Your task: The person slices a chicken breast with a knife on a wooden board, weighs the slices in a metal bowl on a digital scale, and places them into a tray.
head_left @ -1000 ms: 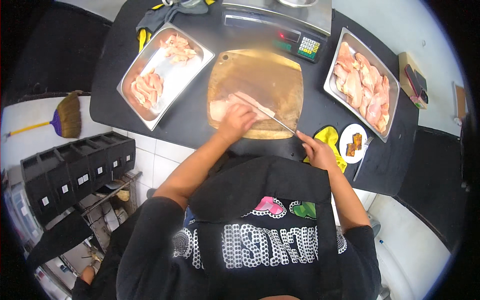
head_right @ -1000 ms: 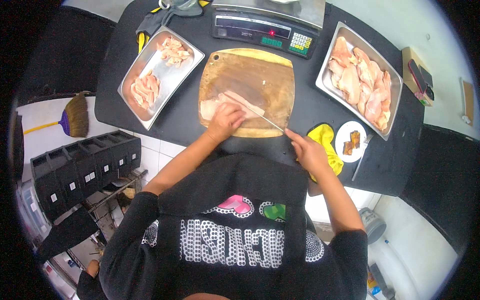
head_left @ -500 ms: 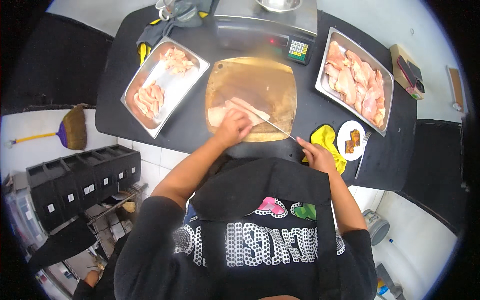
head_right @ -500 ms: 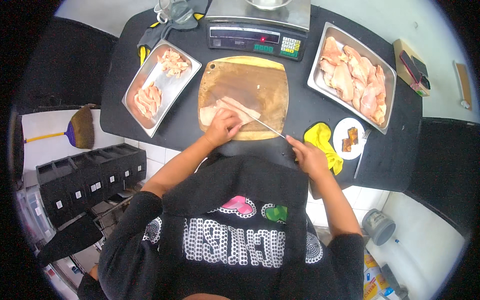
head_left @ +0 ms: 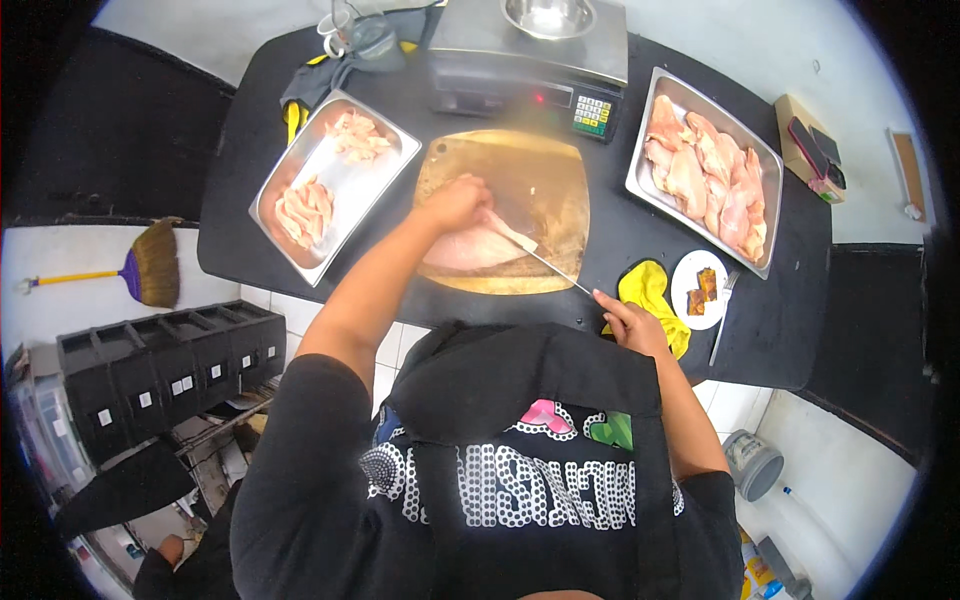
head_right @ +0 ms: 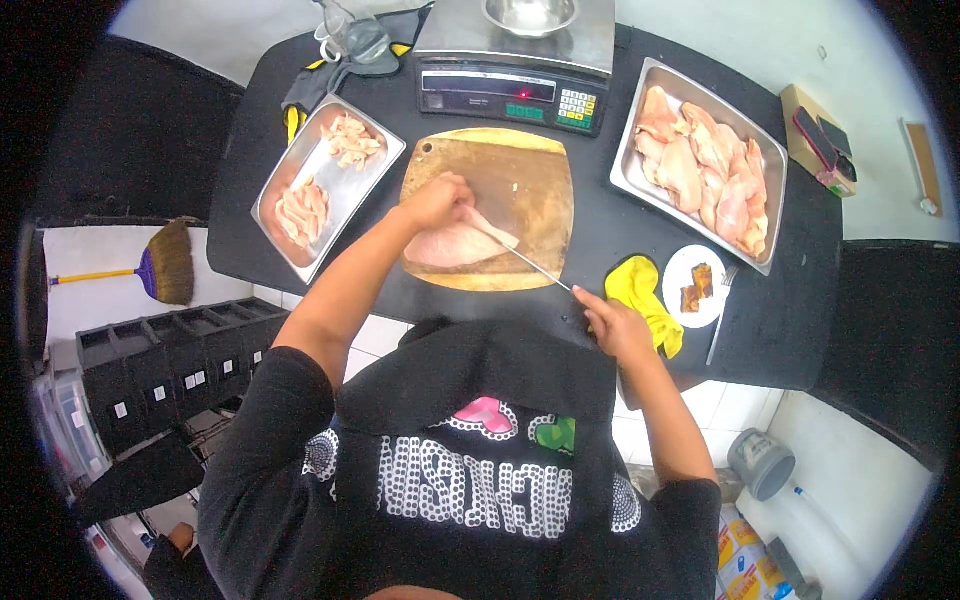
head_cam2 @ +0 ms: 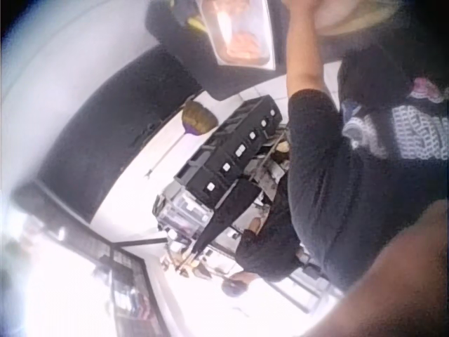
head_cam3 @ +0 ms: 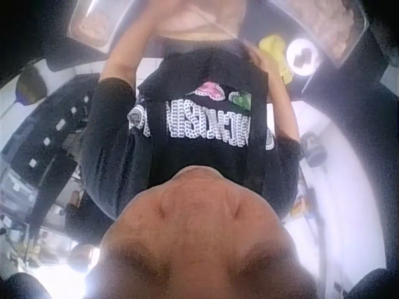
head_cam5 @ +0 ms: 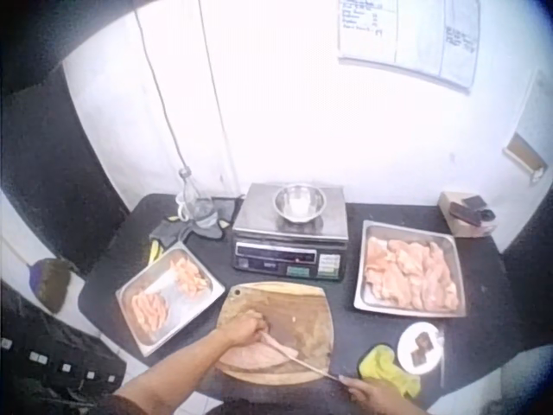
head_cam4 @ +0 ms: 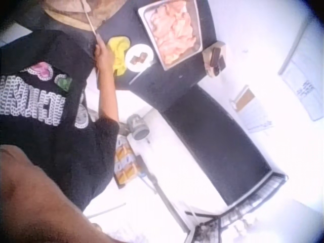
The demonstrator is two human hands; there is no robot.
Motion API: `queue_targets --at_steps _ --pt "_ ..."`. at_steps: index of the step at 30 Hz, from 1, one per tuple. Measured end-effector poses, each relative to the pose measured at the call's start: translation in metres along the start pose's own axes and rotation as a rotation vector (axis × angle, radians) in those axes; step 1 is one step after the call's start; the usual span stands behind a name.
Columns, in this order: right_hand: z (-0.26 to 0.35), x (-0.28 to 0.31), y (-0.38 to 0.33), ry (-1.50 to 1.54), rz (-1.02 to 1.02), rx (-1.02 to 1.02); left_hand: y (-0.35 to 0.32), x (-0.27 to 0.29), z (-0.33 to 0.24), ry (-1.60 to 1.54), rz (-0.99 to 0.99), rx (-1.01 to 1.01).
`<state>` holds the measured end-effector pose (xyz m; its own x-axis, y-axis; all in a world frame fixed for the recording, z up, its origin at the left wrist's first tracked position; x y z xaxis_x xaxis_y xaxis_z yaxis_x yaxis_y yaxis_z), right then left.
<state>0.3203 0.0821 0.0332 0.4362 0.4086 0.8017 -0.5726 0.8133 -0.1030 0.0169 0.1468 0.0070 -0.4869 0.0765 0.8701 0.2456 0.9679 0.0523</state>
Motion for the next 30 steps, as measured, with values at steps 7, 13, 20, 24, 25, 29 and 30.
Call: queue_targets --at_steps 7,13,20,24,25,29,30 --pt "0.026 -0.006 0.027 0.029 -0.022 0.096 0.008 -0.013 0.018 -0.099 0.176 0.161" --pt "0.032 -0.012 0.042 0.065 0.025 0.114 0.015 -0.016 0.022 -0.119 0.275 0.267" --pt "0.046 -0.024 0.056 0.011 0.058 0.071 0.018 -0.023 0.021 -0.084 0.349 0.233" --pt "0.069 -0.041 0.082 0.002 -0.03 0.121 0.02 -0.026 0.024 -0.071 0.381 0.272" --pt "0.072 -0.041 0.085 0.005 -0.033 0.119 0.02 -0.026 0.024 -0.065 0.378 0.262" --pt "0.054 -0.035 0.073 -0.04 0.06 0.037 0.017 -0.029 0.031 -0.084 0.409 0.311" --pt "0.043 -0.026 0.062 -0.052 0.068 0.04 0.016 -0.029 0.031 -0.086 0.409 0.308"
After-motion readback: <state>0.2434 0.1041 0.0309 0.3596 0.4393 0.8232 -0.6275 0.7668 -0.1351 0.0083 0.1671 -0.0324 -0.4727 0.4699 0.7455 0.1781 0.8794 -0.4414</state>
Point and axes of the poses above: each hand's wrist, its own y-axis towards the middle knuckle, its own x-axis out of the back of the hand, z = x × y, the point moved 10 cm from there along y, towards the middle knuckle, and after that the axes turned 8 degrees about -z, right-handed, at the moved point
